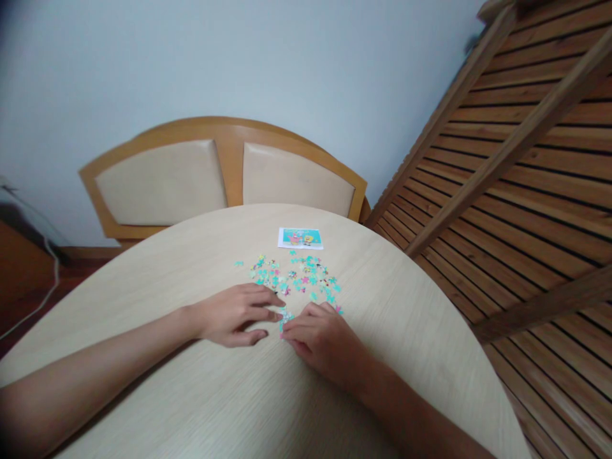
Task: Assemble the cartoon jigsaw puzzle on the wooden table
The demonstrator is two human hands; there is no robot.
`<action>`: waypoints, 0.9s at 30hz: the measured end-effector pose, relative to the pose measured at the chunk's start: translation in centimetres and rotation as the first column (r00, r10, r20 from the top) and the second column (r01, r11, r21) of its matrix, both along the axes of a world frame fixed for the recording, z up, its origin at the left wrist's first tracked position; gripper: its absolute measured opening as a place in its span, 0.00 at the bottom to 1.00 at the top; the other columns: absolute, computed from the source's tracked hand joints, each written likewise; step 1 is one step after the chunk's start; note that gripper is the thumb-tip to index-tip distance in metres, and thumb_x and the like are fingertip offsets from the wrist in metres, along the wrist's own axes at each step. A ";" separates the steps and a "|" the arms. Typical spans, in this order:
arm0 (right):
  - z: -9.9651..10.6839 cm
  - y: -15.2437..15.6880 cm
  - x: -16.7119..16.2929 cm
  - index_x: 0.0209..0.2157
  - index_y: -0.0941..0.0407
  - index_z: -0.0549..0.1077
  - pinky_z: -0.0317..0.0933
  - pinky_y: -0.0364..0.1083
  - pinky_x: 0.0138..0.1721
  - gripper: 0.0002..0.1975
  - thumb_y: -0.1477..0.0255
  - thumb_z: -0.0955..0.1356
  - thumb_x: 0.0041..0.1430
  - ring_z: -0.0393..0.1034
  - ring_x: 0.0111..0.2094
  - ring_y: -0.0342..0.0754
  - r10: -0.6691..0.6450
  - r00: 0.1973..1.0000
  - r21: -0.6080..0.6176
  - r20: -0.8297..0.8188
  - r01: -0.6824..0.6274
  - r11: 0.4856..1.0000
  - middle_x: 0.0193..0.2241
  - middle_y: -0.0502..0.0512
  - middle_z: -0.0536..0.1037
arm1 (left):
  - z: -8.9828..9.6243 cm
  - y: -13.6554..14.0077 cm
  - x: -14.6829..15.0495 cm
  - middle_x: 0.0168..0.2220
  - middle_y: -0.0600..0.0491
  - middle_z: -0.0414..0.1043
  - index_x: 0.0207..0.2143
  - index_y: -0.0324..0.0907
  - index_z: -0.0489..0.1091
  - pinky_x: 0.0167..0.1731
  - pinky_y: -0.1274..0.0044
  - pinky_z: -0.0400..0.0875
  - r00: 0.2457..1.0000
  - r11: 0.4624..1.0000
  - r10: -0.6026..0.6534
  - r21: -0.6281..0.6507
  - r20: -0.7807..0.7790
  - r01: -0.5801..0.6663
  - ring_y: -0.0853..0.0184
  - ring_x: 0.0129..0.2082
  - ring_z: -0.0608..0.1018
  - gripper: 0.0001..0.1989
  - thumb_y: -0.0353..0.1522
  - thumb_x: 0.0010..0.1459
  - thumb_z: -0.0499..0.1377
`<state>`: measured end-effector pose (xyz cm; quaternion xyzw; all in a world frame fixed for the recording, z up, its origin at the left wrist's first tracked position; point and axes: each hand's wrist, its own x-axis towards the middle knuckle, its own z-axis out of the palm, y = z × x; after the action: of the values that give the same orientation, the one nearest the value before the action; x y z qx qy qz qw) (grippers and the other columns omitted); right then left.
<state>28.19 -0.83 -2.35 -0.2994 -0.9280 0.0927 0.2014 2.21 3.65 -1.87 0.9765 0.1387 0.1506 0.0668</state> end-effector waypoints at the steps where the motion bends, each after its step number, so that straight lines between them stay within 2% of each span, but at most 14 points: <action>1: 0.0 0.0 0.0 0.40 0.51 0.80 0.59 0.51 0.43 0.08 0.75 0.68 0.66 0.72 0.40 0.49 0.001 1.000 -0.002 0.008 -0.001 1.000 0.41 0.49 0.85 | 0.0 0.0 0.0 0.56 0.44 0.72 0.54 0.42 0.71 0.55 0.62 0.71 1.000 1.000 -0.001 0.000 -0.002 0.001 0.54 0.54 0.75 0.17 0.37 0.66 0.56; 11: 0.8 -0.4 -0.2 0.39 0.52 0.79 0.60 0.51 0.43 0.09 0.75 0.66 0.67 0.73 0.41 0.50 0.026 0.999 0.024 0.037 -0.027 0.999 0.40 0.53 0.84 | 0.0 0.1 0.1 0.56 0.43 0.72 0.55 0.43 0.69 0.55 0.63 0.70 1.000 1.000 -0.005 0.013 -0.015 0.005 0.55 0.54 0.74 0.17 0.37 0.66 0.55; 19: 0.2 0.5 0.3 0.39 0.52 0.79 0.62 0.50 0.45 0.07 0.73 0.67 0.65 0.75 0.40 0.48 0.060 0.994 -0.001 -0.091 -0.060 0.998 0.39 0.51 0.84 | 0.3 -0.1 0.1 0.56 0.44 0.71 0.57 0.46 0.69 0.54 0.63 0.70 0.999 0.996 -0.029 0.083 -0.046 0.033 0.54 0.53 0.75 0.18 0.40 0.68 0.55; 23: 0.0 1.4 0.6 0.39 0.53 0.78 0.62 0.50 0.47 0.07 0.73 0.67 0.65 0.75 0.41 0.49 -0.083 0.984 0.009 -0.159 0.085 0.996 0.37 0.52 0.84 | 0.5 -0.2 0.2 0.55 0.42 0.71 0.57 0.45 0.69 0.53 0.63 0.70 0.998 0.993 -0.037 0.112 -0.059 0.044 0.53 0.52 0.75 0.19 0.41 0.68 0.54; 27: 0.1 3.0 0.4 0.41 0.53 0.78 0.63 0.52 0.49 0.08 0.74 0.66 0.66 0.75 0.44 0.51 -0.292 0.942 -0.002 -0.167 0.296 0.955 0.40 0.55 0.83 | 0.5 -0.3 0.2 0.55 0.41 0.72 0.56 0.44 0.70 0.52 0.63 0.71 0.998 0.989 -0.044 0.139 -0.046 0.050 0.53 0.51 0.76 0.19 0.42 0.69 0.54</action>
<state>28.59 2.22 -2.28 -0.4234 -0.8539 0.0754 0.2930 2.42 3.39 -1.34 0.9848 0.1061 0.1373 -0.0016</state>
